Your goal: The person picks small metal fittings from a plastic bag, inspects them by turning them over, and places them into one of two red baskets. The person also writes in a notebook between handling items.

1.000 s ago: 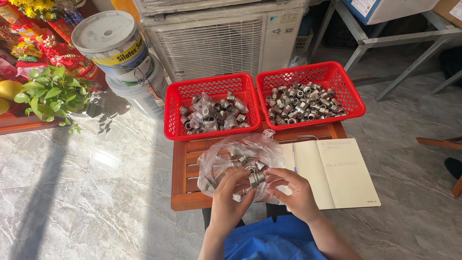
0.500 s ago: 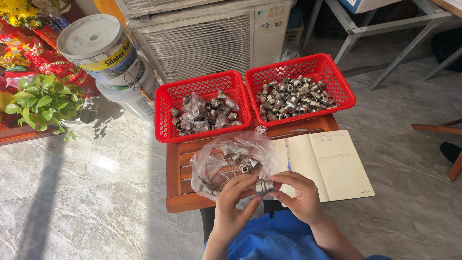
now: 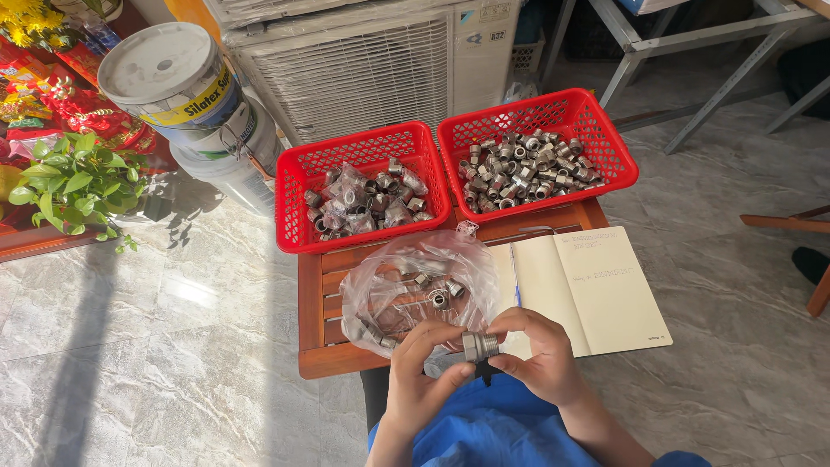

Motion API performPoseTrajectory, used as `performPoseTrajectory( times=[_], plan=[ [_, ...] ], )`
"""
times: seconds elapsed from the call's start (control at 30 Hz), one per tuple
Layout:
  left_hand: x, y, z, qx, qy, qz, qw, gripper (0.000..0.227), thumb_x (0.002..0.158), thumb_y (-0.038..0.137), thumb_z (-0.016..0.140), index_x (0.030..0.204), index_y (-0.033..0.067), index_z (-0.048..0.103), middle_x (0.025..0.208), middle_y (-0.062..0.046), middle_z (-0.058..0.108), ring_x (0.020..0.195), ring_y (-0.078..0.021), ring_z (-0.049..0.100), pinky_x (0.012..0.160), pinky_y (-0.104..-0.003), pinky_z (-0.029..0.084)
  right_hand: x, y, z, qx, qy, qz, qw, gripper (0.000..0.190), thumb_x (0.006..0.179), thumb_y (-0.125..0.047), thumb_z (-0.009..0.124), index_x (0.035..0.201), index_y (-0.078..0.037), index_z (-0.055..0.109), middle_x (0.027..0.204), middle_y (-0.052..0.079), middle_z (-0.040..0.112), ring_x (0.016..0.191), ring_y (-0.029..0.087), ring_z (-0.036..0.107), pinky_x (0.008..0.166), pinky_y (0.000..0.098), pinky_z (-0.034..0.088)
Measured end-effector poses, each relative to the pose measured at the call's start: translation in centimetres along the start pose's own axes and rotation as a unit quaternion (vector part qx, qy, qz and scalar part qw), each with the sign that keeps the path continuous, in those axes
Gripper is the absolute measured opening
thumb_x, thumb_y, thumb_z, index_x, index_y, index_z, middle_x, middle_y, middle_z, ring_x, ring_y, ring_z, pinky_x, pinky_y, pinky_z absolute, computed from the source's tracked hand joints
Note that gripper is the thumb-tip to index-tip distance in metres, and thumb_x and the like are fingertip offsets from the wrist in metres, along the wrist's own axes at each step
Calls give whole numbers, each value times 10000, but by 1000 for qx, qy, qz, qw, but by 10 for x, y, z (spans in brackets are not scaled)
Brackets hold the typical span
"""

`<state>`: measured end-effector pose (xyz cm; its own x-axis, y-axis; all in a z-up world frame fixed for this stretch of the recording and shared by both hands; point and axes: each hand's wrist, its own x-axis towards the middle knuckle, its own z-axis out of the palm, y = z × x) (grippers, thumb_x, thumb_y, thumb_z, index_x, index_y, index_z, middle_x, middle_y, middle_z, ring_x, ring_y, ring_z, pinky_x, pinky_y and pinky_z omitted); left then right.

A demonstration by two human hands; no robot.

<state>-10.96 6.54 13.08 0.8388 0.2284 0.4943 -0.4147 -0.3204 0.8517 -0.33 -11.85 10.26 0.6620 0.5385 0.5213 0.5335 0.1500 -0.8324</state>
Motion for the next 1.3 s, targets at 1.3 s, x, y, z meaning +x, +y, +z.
performPoseTrajectory(
  times=[1.3],
  plan=[
    [-4,11,4,42,36,14,998,319,903,252,807,1133,73,677,1035,-91,663,848,-192,633,771,-294,556,2,-16,-1,-95,-46,-31,994,338,958,-229,696,1242,-44,705,951,61,743,720,148,671,746,285,596]
  ],
)
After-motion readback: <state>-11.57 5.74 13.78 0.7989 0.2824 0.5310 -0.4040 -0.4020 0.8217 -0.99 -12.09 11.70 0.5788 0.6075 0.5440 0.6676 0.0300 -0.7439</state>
